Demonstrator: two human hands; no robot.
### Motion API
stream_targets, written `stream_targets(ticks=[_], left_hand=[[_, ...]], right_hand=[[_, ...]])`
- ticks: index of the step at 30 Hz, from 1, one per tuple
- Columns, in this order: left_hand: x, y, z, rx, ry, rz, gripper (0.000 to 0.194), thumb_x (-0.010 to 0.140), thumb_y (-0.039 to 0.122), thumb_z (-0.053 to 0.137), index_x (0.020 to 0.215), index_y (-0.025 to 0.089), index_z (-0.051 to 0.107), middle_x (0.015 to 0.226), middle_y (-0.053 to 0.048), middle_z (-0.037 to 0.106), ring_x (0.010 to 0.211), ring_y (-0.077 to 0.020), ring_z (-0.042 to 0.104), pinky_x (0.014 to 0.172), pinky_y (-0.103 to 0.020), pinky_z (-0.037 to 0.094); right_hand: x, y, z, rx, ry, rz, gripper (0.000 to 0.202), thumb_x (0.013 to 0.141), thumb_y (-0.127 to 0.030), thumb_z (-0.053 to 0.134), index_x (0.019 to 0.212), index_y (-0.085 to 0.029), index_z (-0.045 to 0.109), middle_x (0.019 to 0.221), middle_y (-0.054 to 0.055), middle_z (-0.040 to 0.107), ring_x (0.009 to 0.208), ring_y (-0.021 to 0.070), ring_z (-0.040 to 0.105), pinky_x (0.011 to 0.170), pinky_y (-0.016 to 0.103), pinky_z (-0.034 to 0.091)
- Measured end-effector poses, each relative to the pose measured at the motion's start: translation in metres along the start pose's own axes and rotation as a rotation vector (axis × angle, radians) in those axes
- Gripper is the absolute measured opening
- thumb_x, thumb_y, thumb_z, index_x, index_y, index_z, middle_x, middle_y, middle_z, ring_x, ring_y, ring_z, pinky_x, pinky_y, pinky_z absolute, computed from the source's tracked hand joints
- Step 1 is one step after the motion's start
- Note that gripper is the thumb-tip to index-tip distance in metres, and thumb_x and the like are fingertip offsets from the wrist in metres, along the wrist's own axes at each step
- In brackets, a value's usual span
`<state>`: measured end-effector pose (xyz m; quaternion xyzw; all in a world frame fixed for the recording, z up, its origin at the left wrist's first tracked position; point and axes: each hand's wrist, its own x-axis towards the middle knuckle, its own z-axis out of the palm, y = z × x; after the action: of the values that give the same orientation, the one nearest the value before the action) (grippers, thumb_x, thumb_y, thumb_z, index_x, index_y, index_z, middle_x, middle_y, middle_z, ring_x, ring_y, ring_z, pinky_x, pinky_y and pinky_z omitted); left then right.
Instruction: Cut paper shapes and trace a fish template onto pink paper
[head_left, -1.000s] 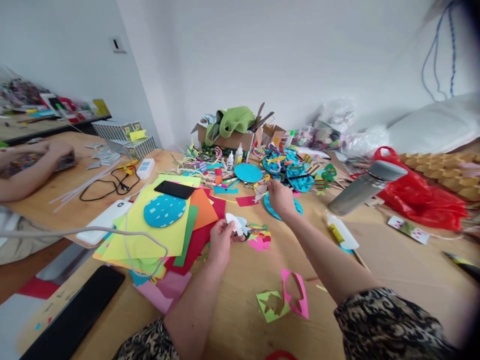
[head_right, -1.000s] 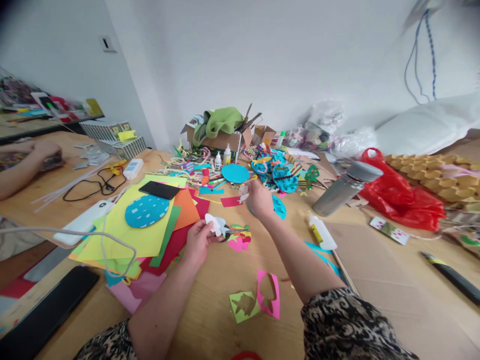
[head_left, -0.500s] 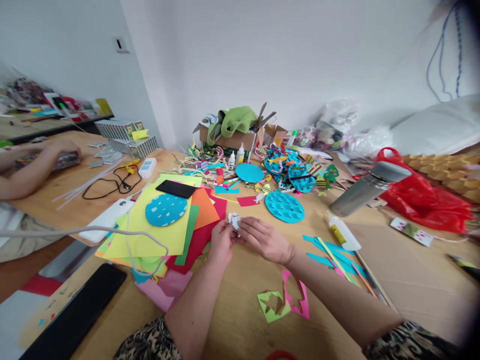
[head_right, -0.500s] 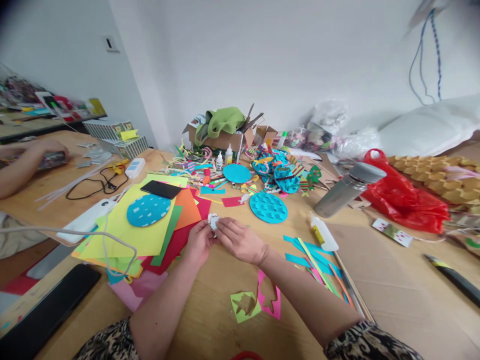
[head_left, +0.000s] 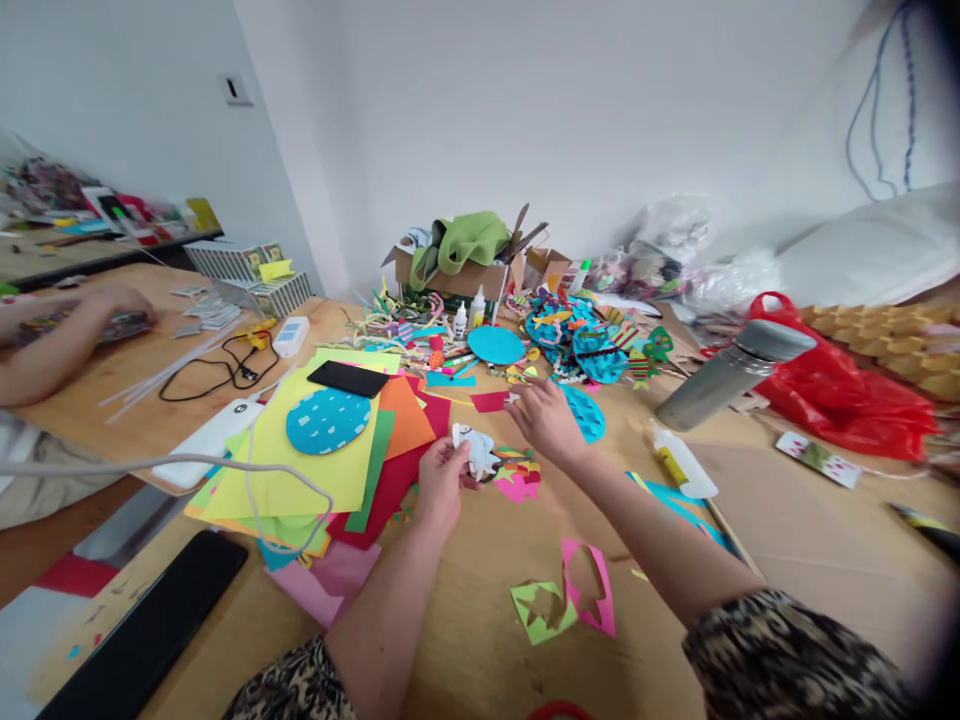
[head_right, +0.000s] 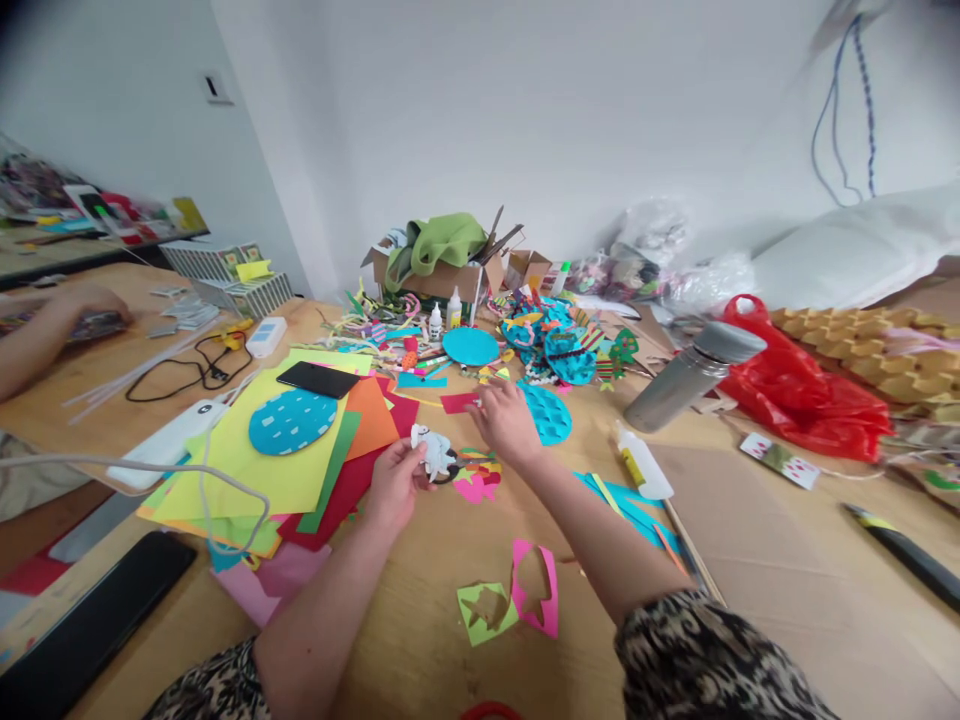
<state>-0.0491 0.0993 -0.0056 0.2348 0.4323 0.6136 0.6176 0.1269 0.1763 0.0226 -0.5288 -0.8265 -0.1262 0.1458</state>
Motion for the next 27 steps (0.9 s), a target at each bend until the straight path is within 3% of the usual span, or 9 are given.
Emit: stream_targets(ticks=[2, 6, 12, 16, 20, 23, 27], left_hand=[[0.000, 0.001, 0.000, 0.004, -0.003, -0.004, 0.050, 0.051, 0.044, 0.083, 0.081, 0.012, 0.060, 0.059, 0.001, 0.062, 0.045, -0.0107, 0.054, 0.035, -0.020, 0.043], [0.002, 0.002, -0.001, 0.006, 0.005, -0.009, 0.050, 0.052, 0.044, 0.083, 0.083, 0.012, 0.060, 0.061, 0.000, 0.063, 0.046, -0.0104, 0.054, 0.036, -0.020, 0.044], [0.003, 0.000, 0.000, 0.016, -0.005, -0.013, 0.051, 0.053, 0.044, 0.082, 0.085, 0.012, 0.060, 0.065, -0.001, 0.065, 0.049, -0.0140, 0.059, 0.036, -0.022, 0.046], [0.002, 0.001, 0.000, 0.011, 0.006, -0.016, 0.051, 0.053, 0.044, 0.083, 0.085, 0.012, 0.060, 0.065, -0.002, 0.066, 0.048, -0.0145, 0.060, 0.036, -0.023, 0.045], [0.001, 0.002, 0.000, 0.007, 0.002, -0.017, 0.051, 0.052, 0.045, 0.082, 0.085, 0.012, 0.061, 0.064, -0.002, 0.066, 0.048, -0.0148, 0.060, 0.037, -0.023, 0.046], [0.001, 0.003, 0.000, 0.001, 0.012, -0.014, 0.051, 0.051, 0.045, 0.083, 0.083, 0.013, 0.060, 0.062, -0.002, 0.065, 0.048, -0.0137, 0.059, 0.037, -0.022, 0.046], [0.000, 0.003, 0.001, -0.003, 0.024, -0.012, 0.050, 0.051, 0.045, 0.083, 0.082, 0.013, 0.060, 0.061, 0.000, 0.064, 0.046, -0.0123, 0.057, 0.037, -0.022, 0.046]], right_hand=[[0.018, 0.011, 0.010, -0.046, -0.039, 0.088, 0.038, 0.094, -0.036, 0.049, 0.114, -0.006, 0.061, 0.114, 0.021, 0.067, 0.119, 0.0346, 0.048, 0.093, 0.044, 0.039], [0.035, 0.015, 0.029, -0.113, -0.135, 0.150, 0.034, 0.089, -0.037, 0.056, 0.102, -0.006, 0.065, 0.100, 0.022, 0.071, 0.106, 0.0357, 0.054, 0.085, 0.042, 0.037], [0.037, 0.010, 0.037, -0.168, -0.205, 0.099, 0.028, 0.092, -0.027, 0.048, 0.088, -0.007, 0.068, 0.087, 0.022, 0.072, 0.095, 0.0333, 0.058, 0.078, 0.038, 0.033], [0.037, 0.010, 0.030, -0.140, -0.209, -0.024, 0.019, 0.086, -0.010, 0.049, 0.082, -0.009, 0.068, 0.080, 0.019, 0.071, 0.090, 0.0291, 0.057, 0.078, 0.036, 0.031], [0.039, 0.011, 0.016, -0.059, -0.136, -0.062, 0.021, 0.085, -0.007, 0.047, 0.080, -0.008, 0.067, 0.080, 0.020, 0.069, 0.089, 0.0290, 0.055, 0.080, 0.037, 0.031], [0.043, 0.014, 0.000, 0.038, -0.041, -0.002, 0.021, 0.087, -0.009, 0.044, 0.082, -0.009, 0.065, 0.084, 0.020, 0.068, 0.091, 0.0299, 0.053, 0.080, 0.038, 0.032], [0.044, 0.013, -0.018, 0.230, 0.110, 0.194, 0.023, 0.092, -0.019, 0.040, 0.087, -0.012, 0.061, 0.089, 0.020, 0.066, 0.095, 0.0317, 0.053, 0.080, 0.040, 0.035]])
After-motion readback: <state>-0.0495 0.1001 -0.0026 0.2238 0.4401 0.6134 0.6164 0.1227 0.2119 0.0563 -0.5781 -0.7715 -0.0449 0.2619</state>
